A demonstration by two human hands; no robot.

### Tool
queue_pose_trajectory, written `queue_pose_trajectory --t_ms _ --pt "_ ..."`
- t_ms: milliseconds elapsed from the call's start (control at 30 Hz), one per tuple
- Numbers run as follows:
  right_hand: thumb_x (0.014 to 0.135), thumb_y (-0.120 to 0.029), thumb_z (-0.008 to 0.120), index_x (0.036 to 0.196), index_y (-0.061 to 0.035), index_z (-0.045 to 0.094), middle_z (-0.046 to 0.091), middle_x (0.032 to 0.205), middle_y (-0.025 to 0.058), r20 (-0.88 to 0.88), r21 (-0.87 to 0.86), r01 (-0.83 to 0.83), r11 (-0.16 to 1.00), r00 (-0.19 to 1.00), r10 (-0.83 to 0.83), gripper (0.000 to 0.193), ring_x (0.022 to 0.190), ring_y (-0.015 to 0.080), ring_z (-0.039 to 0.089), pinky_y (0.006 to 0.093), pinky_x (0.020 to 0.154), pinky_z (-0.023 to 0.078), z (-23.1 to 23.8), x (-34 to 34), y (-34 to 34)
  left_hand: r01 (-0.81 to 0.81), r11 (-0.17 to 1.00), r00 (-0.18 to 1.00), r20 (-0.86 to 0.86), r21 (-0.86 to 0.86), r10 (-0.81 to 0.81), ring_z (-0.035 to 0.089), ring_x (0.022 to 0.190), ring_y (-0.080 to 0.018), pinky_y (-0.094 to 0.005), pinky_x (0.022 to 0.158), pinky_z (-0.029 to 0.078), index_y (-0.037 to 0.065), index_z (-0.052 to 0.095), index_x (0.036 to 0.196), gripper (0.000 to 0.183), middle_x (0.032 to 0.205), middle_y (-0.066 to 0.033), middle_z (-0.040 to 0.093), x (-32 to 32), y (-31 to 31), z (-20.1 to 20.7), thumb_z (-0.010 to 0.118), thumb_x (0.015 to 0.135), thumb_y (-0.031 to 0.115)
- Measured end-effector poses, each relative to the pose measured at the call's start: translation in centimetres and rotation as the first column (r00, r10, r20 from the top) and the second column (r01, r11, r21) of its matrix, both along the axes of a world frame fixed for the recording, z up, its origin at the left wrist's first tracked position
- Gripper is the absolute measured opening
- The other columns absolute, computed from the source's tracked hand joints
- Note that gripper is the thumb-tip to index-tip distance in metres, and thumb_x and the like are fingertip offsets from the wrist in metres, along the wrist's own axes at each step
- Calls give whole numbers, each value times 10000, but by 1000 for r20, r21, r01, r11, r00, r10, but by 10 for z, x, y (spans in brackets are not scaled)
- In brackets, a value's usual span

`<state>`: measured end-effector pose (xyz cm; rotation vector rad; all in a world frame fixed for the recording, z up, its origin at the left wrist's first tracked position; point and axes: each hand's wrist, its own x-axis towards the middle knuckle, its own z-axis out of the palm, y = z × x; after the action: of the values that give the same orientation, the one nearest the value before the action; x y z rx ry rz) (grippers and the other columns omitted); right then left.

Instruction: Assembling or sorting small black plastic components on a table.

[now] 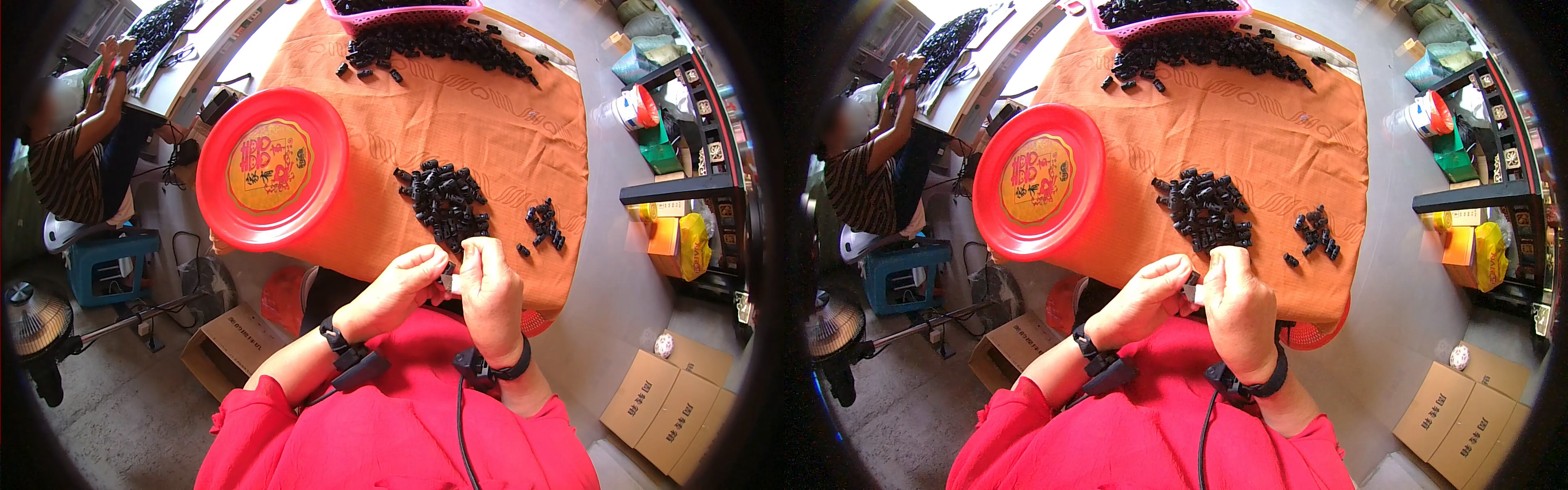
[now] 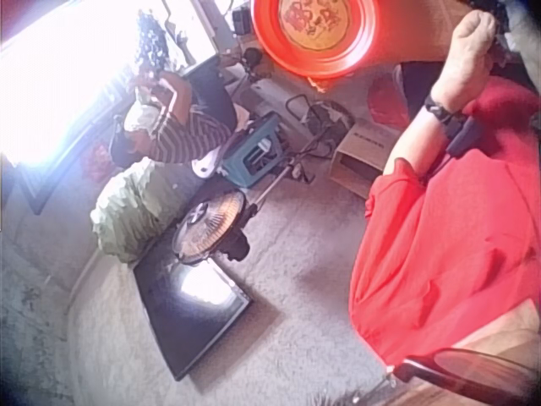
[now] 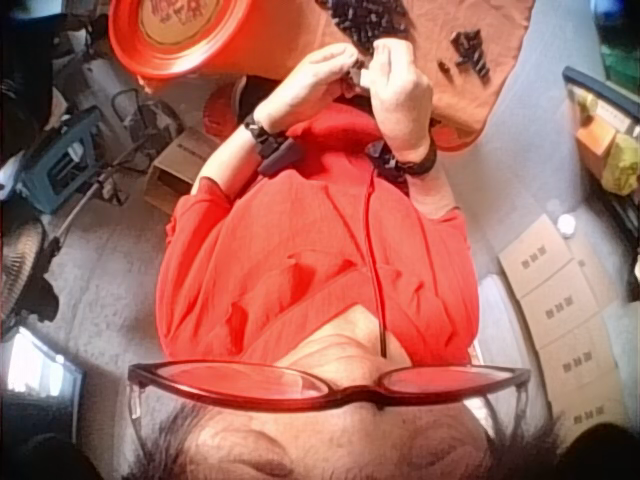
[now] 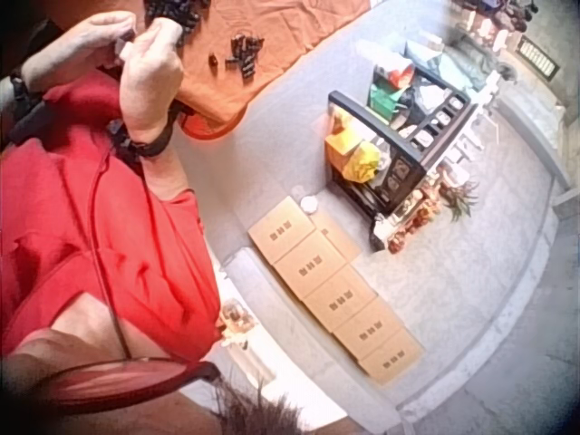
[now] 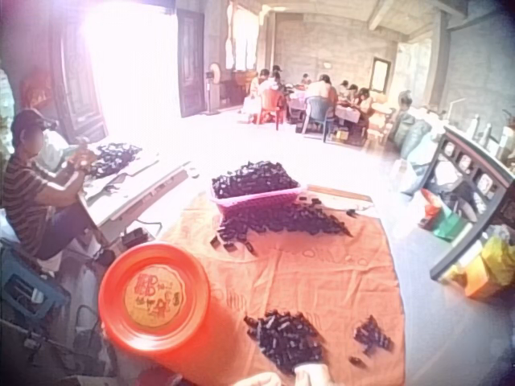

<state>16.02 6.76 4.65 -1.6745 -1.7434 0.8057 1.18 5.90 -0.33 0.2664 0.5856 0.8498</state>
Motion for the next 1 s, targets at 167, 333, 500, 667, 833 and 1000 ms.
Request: queue_pose_trajectory --t_ms 167,333,500,667,833,1000 --pt "1006 -126 546 1026 -57 570 638 679 146 -21 -14 2 1000 1000 -2 76 607 324 676 432 521 498 2 0 1 7 1000 1000 24 27 -7 575 841 -97 -283 749 445 140 551 1000 191 910 9 626 1 -1 -4 501 1058 315" --pt "1006 -123 541 1029 -62 574 633 667 139 -8 -20 -15 1000 1000 15 73 604 318 675 429 520 499 3 0 1 -3 999 1000 17 48 3 563 839 -96 -284 754 440 138 542 1002 188 910 14 610 3 -2 -6 486 1065 307" --pt "1006 -124 538 1031 -64 574 636 668 136 24 7 -5 1000 1000 5 74 606 320 675 432 521 504 2 -1 0 -17 996 1000 13 83 16 547 829 -94 -283 756 437 133 535 1006 190 907 16 597 5 -3 -9 485 1066 305" --pt "1006 -128 539 1037 -64 575 645 678 133 31 24 9 1000 999 -10 79 613 323 679 437 524 510 2 -1 0 -33 996 999 2 84 33 546 829 -92 -280 752 441 127 534 1000 191 908 15 594 5 -3 -7 486 1066 300" --pt "1003 -123 548 1053 -63 579 658 705 139 23 54 34 998 999 -35 84 622 324 685 433 529 516 -4 -1 -1 -55 996 998 1 71 55 549 821 -94 -278 748 447 120 533 997 180 902 10 598 6 -3 -7 499 1062 284" --pt "1002 -119 552 1057 -64 584 660 711 148 32 61 47 997 998 -49 85 633 323 692 430 534 517 -4 -2 -1 -54 997 999 3 57 54 571 827 -100 -281 745 455 119 534 999 168 899 4 609 5 -3 -9 506 1059 273"
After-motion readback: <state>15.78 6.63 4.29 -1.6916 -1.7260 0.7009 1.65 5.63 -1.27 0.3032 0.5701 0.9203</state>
